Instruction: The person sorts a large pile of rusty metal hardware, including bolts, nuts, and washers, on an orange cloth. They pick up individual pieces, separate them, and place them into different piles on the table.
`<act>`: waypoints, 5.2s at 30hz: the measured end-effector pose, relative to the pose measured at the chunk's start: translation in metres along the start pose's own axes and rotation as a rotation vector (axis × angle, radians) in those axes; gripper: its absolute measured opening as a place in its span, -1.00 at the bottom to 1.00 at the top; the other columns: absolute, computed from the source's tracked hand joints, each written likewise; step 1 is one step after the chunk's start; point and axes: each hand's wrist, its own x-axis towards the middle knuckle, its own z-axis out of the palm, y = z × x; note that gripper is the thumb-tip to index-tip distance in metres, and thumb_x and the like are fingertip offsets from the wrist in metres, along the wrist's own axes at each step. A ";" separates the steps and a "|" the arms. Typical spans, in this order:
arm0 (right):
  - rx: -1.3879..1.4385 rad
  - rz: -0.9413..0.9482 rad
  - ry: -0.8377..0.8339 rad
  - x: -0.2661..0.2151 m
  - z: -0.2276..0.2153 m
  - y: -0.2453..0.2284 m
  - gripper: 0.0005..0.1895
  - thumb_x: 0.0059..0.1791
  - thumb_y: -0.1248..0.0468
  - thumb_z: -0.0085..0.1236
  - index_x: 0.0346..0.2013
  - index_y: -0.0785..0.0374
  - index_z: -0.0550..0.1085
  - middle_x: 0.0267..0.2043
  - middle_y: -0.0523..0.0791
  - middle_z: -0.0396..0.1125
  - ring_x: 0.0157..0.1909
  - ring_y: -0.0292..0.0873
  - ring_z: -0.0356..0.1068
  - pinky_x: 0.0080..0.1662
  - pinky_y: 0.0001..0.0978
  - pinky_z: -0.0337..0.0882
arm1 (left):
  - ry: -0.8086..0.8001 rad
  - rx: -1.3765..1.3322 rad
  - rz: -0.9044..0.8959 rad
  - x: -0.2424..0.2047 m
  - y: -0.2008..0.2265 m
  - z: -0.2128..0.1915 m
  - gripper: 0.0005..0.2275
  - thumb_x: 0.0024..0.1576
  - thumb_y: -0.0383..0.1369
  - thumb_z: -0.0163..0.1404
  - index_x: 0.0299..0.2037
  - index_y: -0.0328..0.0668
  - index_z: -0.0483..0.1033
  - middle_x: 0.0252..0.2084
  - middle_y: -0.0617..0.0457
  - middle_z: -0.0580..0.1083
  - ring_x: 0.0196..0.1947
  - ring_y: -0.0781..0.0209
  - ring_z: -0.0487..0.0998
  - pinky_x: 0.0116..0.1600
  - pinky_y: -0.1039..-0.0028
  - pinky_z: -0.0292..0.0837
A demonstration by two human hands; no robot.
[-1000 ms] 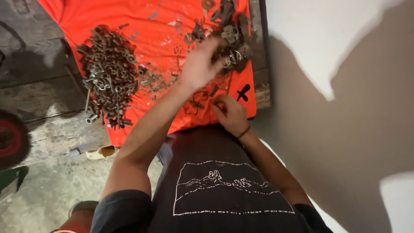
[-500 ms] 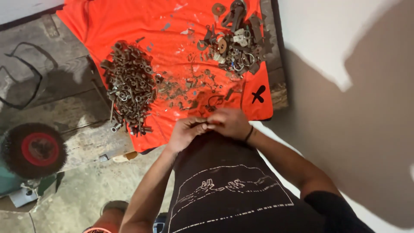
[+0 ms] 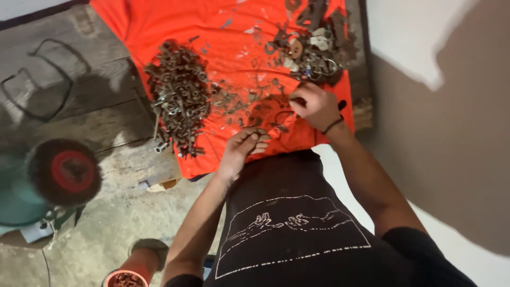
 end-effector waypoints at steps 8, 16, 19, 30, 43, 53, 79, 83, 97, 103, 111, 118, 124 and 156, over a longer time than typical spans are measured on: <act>0.362 -0.061 0.073 -0.028 -0.003 -0.035 -0.81 -0.02 0.27 0.32 -0.14 0.25 0.59 -0.17 -0.08 0.48 -0.17 -0.13 0.50 -0.17 -0.34 0.45 | -0.110 -0.045 -0.001 0.003 0.017 0.008 -0.71 0.33 -0.42 -0.16 0.19 -0.42 0.42 0.05 -0.13 0.56 -0.02 0.12 0.62 0.14 0.35 0.53; 0.400 -0.193 0.022 -0.026 -0.006 -0.070 -0.76 -0.08 0.30 0.37 -0.14 0.25 0.59 -0.14 -0.04 0.48 -0.15 -0.09 0.53 -0.14 -0.34 0.51 | -0.146 -0.063 0.032 0.009 0.006 0.011 -0.73 0.31 -0.46 -0.09 0.18 -0.42 0.42 0.01 -0.08 0.55 0.00 0.14 0.62 0.16 0.37 0.54; 0.371 -0.216 -0.006 -0.026 -0.003 -0.078 -0.77 -0.10 0.27 0.40 -0.19 0.25 0.58 -0.18 -0.05 0.48 -0.19 -0.09 0.54 -0.18 -0.34 0.52 | -0.094 -0.036 0.032 0.007 -0.005 0.005 -0.76 0.31 -0.43 -0.04 0.12 -0.43 0.46 -0.06 -0.04 0.56 -0.05 0.21 0.61 0.09 0.41 0.57; 0.278 -0.335 -0.082 -0.038 -0.002 -0.062 -0.71 -0.12 0.20 0.43 -0.20 0.23 0.56 -0.22 -0.08 0.46 -0.25 -0.07 0.51 -0.22 -0.29 0.48 | -0.122 0.134 0.092 -0.007 0.005 -0.036 -0.85 0.25 -0.50 0.02 -0.01 -0.37 0.50 -0.16 -0.02 0.57 -0.19 0.28 0.58 -0.05 0.51 0.53; 0.455 0.106 0.125 -0.062 0.047 0.039 -0.82 0.06 0.25 0.30 -0.13 0.29 0.56 -0.24 -0.05 0.50 -0.20 -0.23 0.50 -0.10 -0.41 0.48 | 0.733 1.340 0.742 -0.004 0.150 -0.109 -0.80 0.11 -0.32 0.21 -0.12 -0.19 0.61 -0.20 -0.13 0.58 -0.19 -0.16 0.61 -0.13 0.18 0.53; 0.342 0.144 0.158 -0.058 0.038 0.018 -0.82 0.02 0.25 0.30 -0.18 0.30 0.58 -0.31 -0.06 0.50 -0.27 -0.26 0.50 -0.17 -0.41 0.47 | 0.761 1.455 0.710 0.012 0.151 -0.097 -0.82 0.08 -0.27 0.18 -0.21 -0.13 0.57 -0.25 -0.04 0.54 -0.19 -0.11 0.59 -0.17 0.14 0.50; 0.210 0.013 0.127 -0.044 0.024 0.016 -0.83 0.00 0.19 0.32 -0.20 0.17 0.57 -0.26 -0.08 0.47 -0.29 -0.08 0.52 -0.25 -0.31 0.49 | 0.388 1.200 0.474 -0.032 0.114 -0.024 -0.81 0.15 -0.36 0.15 -0.05 -0.12 0.62 -0.17 -0.01 0.60 -0.37 0.07 0.65 -0.25 0.34 0.55; 0.074 -0.033 0.122 -0.021 0.005 -0.015 -0.73 -0.04 0.15 0.30 -0.10 0.15 0.59 -0.09 -0.04 0.45 -0.20 0.01 0.50 -0.20 -0.23 0.50 | 0.234 1.246 0.448 -0.026 0.096 -0.004 -0.74 0.11 -0.29 0.14 0.01 -0.05 0.60 -0.15 -0.01 0.61 -0.29 0.00 0.65 -0.21 0.26 0.54; 0.332 0.047 -0.035 0.005 0.015 -0.011 -0.86 -0.01 0.24 0.24 -0.22 0.24 0.56 -0.27 -0.09 0.46 -0.27 -0.08 0.50 -0.24 -0.29 0.47 | 0.065 1.222 0.343 -0.024 0.061 -0.006 -0.73 0.14 -0.21 0.11 -0.01 -0.09 0.60 -0.05 -0.07 0.59 -0.12 -0.11 0.62 -0.08 0.19 0.53; 1.042 0.184 -0.101 -0.032 0.002 -0.010 -0.90 0.04 0.37 0.16 -0.19 0.37 0.50 -0.33 -0.12 0.40 -0.36 -0.27 0.36 -0.28 -0.44 0.34 | 0.049 0.966 0.344 -0.034 0.088 0.039 -0.77 0.14 -0.31 0.14 -0.02 -0.13 0.60 -0.08 -0.04 0.62 -0.16 0.05 0.68 -0.08 0.34 0.56; 1.364 0.081 -0.109 -0.069 -0.007 -0.035 -0.85 0.08 0.42 0.16 -0.06 0.34 0.45 -0.21 -0.07 0.41 -0.33 -0.27 0.35 -0.26 -0.41 0.35 | -0.112 0.694 0.688 -0.047 0.108 0.084 -0.73 0.11 -0.46 0.20 0.01 -0.30 0.55 -0.05 -0.10 0.60 -0.06 0.04 0.66 0.02 0.37 0.55; 1.245 0.124 -0.021 -0.074 -0.018 -0.062 -0.85 0.09 0.43 0.16 -0.05 0.34 0.46 -0.21 -0.05 0.46 -0.36 -0.27 0.44 -0.30 -0.46 0.45 | -0.147 0.594 0.619 -0.043 0.103 0.075 -0.86 0.12 -0.51 0.20 -0.13 -0.28 0.62 -0.18 -0.03 0.64 -0.16 0.19 0.71 -0.05 0.46 0.59; 1.136 0.184 0.007 -0.076 -0.023 -0.068 -0.87 0.09 0.45 0.14 -0.07 0.38 0.49 -0.21 -0.03 0.49 -0.36 -0.27 0.47 -0.28 -0.47 0.50 | -0.116 0.540 0.586 -0.044 0.097 0.070 -0.90 0.14 -0.50 0.20 -0.17 -0.30 0.62 -0.20 -0.01 0.65 -0.19 0.24 0.69 -0.06 0.47 0.59; 0.900 0.036 0.151 -0.081 -0.032 -0.089 -0.86 0.04 0.47 0.19 -0.12 0.44 0.48 -0.24 -0.02 0.48 -0.35 -0.27 0.51 -0.27 -0.50 0.51 | -0.264 -0.027 0.402 -0.029 0.041 0.051 -0.82 0.32 -0.42 0.03 0.02 -0.41 0.50 -0.11 -0.13 0.61 -0.33 0.27 0.61 -0.18 0.49 0.56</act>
